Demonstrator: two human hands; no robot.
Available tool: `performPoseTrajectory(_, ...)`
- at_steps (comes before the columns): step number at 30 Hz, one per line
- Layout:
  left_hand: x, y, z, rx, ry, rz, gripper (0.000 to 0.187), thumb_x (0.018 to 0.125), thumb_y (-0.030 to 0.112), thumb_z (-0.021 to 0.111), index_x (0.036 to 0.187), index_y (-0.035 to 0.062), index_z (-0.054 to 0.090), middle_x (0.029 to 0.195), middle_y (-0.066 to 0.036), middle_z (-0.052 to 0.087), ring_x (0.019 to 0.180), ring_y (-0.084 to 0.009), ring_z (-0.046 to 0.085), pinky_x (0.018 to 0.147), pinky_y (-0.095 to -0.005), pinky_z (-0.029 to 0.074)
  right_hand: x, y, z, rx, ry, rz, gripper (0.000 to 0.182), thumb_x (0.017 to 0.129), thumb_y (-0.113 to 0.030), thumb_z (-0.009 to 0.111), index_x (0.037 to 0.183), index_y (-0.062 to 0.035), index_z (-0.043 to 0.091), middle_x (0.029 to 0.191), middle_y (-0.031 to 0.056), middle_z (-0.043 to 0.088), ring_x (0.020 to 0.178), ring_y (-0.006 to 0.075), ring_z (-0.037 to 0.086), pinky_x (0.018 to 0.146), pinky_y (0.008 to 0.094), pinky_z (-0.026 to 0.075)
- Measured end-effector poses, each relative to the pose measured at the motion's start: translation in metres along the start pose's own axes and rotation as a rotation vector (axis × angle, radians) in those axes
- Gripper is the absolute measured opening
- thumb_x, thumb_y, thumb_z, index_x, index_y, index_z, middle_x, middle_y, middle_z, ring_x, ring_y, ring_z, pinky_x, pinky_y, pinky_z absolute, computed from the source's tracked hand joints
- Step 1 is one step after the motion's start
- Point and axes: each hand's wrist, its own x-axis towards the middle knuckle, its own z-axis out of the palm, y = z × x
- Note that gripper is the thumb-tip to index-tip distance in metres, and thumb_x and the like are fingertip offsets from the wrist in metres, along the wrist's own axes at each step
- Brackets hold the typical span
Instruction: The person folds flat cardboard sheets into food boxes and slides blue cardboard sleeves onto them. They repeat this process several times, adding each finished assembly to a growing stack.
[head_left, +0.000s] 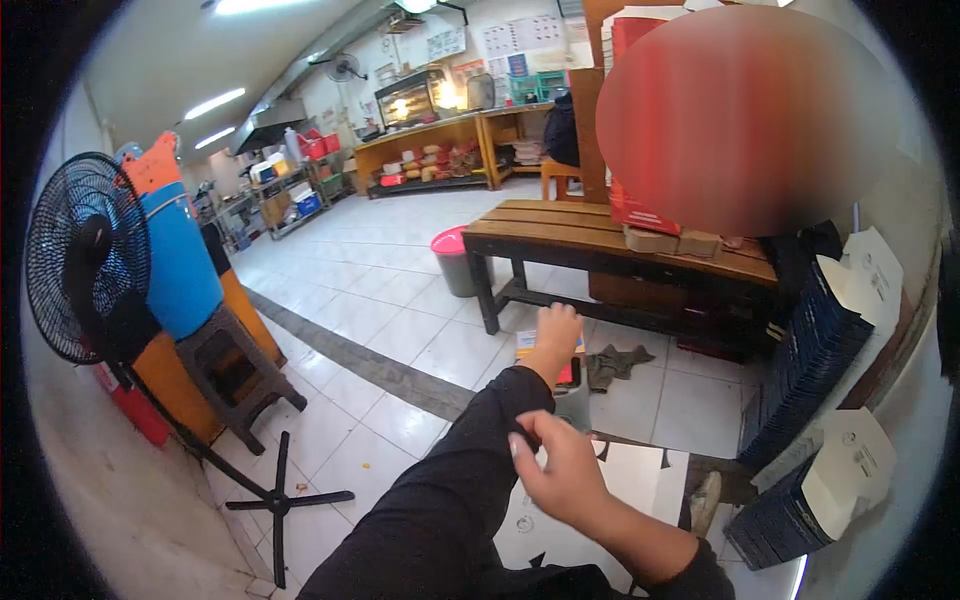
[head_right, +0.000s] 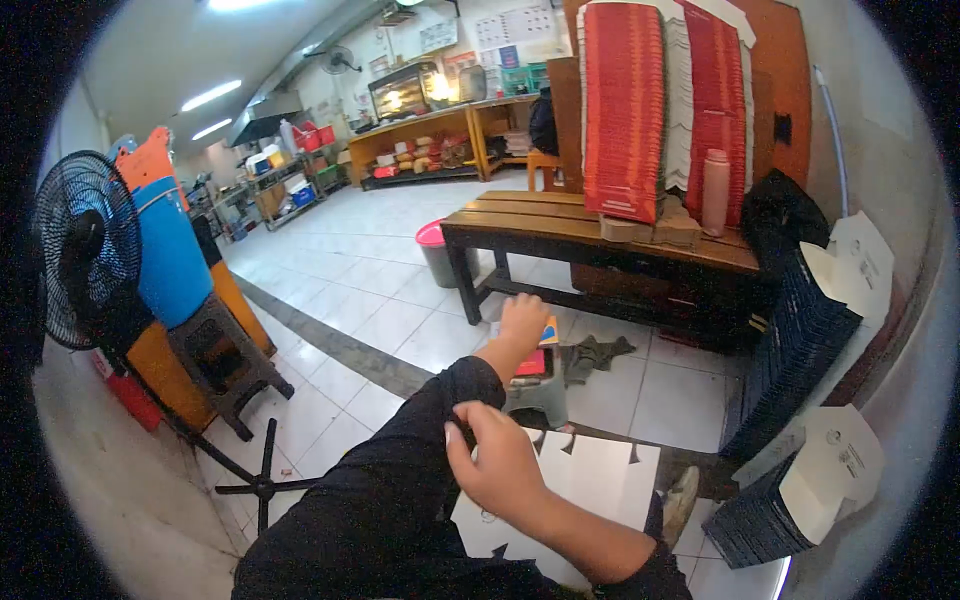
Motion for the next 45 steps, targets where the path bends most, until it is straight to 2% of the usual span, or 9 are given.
performPoseTrajectory(8, 0.083, -0.078, -0.009, -2.206, 0.459, -1.626, 0.021, 0.084, 0.037, 0.048, 0.073, 0.0187, 0.051, 0.066, 0.001, 0.045, 0.059, -0.0158, 0.041, 0.056, -0.0348, 0.032, -0.043, 0.059, 0.044, 0.019, -0.077, -0.19, 0.028, 0.086, -0.01, 0.062, 0.108, 0.0005, 0.048, 0.085, 0.0176, 0.06, 0.081, 0.0276, 0.061, 0.073, 0.0358, 0.047)
performPoseTrajectory(9, 0.081, -0.083, -0.034, -2.19, 0.504, -1.759, 0.021, 0.083, 0.038, 0.047, 0.075, 0.0191, 0.051, 0.064, 0.002, 0.044, 0.061, -0.014, 0.042, 0.056, -0.0354, 0.033, -0.076, 0.075, 0.064, 0.542, -0.297, 0.024, 0.033, 0.089, -0.009, 0.059, 0.116, -0.0018, 0.04, 0.087, 0.0162, 0.062, 0.083, 0.0247, 0.061, 0.074, 0.0342, 0.047)
performPoseTrajectory(12, 0.073, -0.08, -0.039, -2.355, 0.733, -1.353, 0.018, 0.084, 0.027, 0.046, 0.067, 0.0181, 0.046, 0.055, 0.003, 0.043, 0.052, -0.015, 0.045, 0.051, -0.0355, 0.035, -0.106, 0.042, 0.061, 1.234, -0.723, 0.37, 0.066, 0.095, -0.02, 0.056, 0.144, -0.0096, 0.014, 0.09, 0.0129, 0.066, 0.078, 0.0203, 0.063, 0.073, 0.0335, 0.049)
performPoseTrajectory(14, 0.056, -0.075, -0.038, -2.527, 0.321, -1.501, 0.015, 0.087, 0.033, 0.051, 0.082, 0.0189, 0.051, 0.065, 0.006, 0.055, 0.059, -0.0094, 0.053, 0.062, -0.0346, 0.04, -0.109, 0.055, 0.042, 0.547, -0.668, 0.119, 0.065, 0.094, -0.022, 0.057, 0.144, -0.0094, 0.018, 0.088, 0.0139, 0.067, 0.075, 0.0247, 0.064, 0.069, 0.037, 0.05)
performPoseTrajectory(16, 0.043, -0.047, -0.018, -2.588, 0.18, -1.025, 0.014, 0.088, 0.026, 0.054, 0.097, 0.0166, 0.053, 0.069, 0.004, 0.056, 0.06, -0.0093, 0.054, 0.064, -0.0354, 0.041, -0.095, 0.056, 0.002, 0.037, -0.824, 0.147, 0.065, 0.09, -0.019, 0.058, 0.147, -0.0184, 0.026, 0.096, 0.0146, 0.067, 0.083, 0.0345, 0.065, 0.074, 0.0436, 0.051)
performPoseTrajectory(20, -0.017, 0.053, -0.029, -1.697, -0.438, -0.005, 0.042, 0.087, 0.021, 0.061, 0.126, 0.0076, 0.051, 0.102, -0.001, 0.059, 0.088, -0.0103, 0.054, 0.073, -0.0235, 0.043, -0.095, 0.11, -0.089, -0.229, -0.473, 0.314, 0.045, 0.085, -0.01, 0.058, 0.129, -0.0095, 0.053, 0.115, 0.017, 0.059, 0.11, 0.0331, 0.055, 0.096, 0.041, 0.043)
performPoseTrajectory(23, -0.075, 0.112, -0.012, -0.936, -0.426, 0.605, 0.074, 0.075, 0.039, 0.074, 0.129, -0.003, 0.047, 0.123, -0.022, 0.056, 0.111, -0.0346, 0.056, 0.094, -0.0422, 0.045, -0.084, 0.16, -0.146, -0.754, -0.265, 0.398, 0.039, 0.082, -0.006, 0.051, 0.121, -0.0029, 0.056, 0.113, 0.0192, 0.06, 0.11, 0.035, 0.056, 0.094, 0.0417, 0.045)
performPoseTrajectory(30, -0.08, 0.137, -0.019, -0.633, -1.011, 0.63, 0.075, 0.065, 0.04, 0.077, 0.12, -0.0044, 0.052, 0.122, -0.025, 0.056, 0.113, -0.036, 0.055, 0.095, -0.0409, 0.045, -0.08, 0.198, -0.171, -0.736, -0.708, 0.643, 0.03, 0.078, -0.008, 0.059, 0.107, -0.0013, 0.062, 0.11, 0.0195, 0.063, 0.104, 0.0349, 0.06, 0.09, 0.0413, 0.049)
performPoseTrajectory(45, -0.155, 0.145, -0.051, -0.803, -0.288, 0.435, 0.03, 0.068, 0.009, 0.069, 0.096, 0.0034, 0.062, 0.091, -0.011, 0.06, 0.087, -0.029, 0.06, 0.077, -0.0414, 0.049, -0.149, 0.145, -0.144, -0.969, -0.061, 0.165, 0.009, 0.072, -0.008, 0.058, 0.08, -0.0077, 0.057, 0.078, 0.0062, 0.054, 0.079, 0.0246, 0.056, 0.068, 0.0357, 0.049)
